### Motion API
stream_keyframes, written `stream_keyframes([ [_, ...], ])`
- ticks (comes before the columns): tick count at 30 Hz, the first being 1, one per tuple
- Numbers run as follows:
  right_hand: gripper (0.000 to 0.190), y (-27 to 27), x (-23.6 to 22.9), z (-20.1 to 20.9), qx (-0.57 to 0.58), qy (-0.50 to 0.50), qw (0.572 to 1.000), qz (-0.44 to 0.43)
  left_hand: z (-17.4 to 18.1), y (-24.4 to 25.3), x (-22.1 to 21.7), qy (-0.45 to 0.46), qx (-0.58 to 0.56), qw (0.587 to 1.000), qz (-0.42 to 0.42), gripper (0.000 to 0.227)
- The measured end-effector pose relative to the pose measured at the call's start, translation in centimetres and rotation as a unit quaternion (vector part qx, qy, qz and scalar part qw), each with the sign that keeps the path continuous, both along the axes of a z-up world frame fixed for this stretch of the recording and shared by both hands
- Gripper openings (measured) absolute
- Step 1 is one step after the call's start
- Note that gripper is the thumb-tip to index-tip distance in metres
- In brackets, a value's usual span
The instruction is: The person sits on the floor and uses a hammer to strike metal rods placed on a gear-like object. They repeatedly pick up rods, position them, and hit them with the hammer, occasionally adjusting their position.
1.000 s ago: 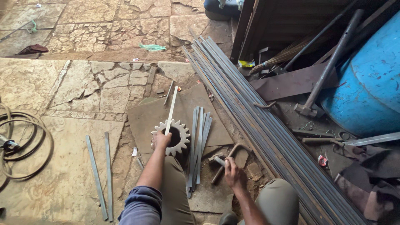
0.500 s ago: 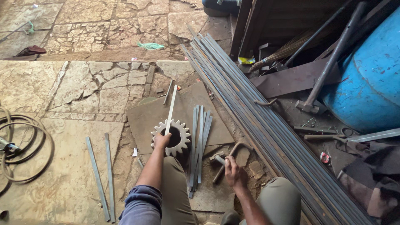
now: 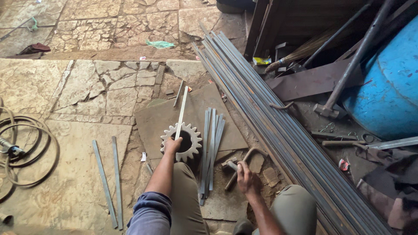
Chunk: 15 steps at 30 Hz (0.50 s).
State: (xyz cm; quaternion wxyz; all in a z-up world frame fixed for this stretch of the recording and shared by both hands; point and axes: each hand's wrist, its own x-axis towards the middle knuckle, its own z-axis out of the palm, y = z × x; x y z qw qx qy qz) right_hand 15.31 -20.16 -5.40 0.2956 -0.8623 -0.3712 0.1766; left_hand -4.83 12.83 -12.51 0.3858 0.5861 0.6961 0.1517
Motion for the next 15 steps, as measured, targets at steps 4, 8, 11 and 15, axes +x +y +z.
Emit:
stream_keyframes([
  [4,0.039,0.07,0.03,-0.24,0.025,-0.015,1.0,0.003,-0.05,0.0,-0.04,-0.006,0.006,1.0,-0.001,0.073],
  [8,0.042,0.47,0.39,-0.23,-0.04,0.038,0.999,-0.001,-0.01,-0.01,-0.14,-0.011,0.019,1.0,-0.009,0.073],
  [11,0.044,0.38,0.47,-0.46,-0.033,0.031,0.999,0.001,0.04,0.06,-0.09,-0.017,0.005,1.0,-0.013,0.071],
  [15,0.042,0.19,0.28,-0.53,0.007,-0.01,1.0,0.007,0.14,0.06,-0.04,-0.012,0.002,1.0,-0.014,0.072],
])
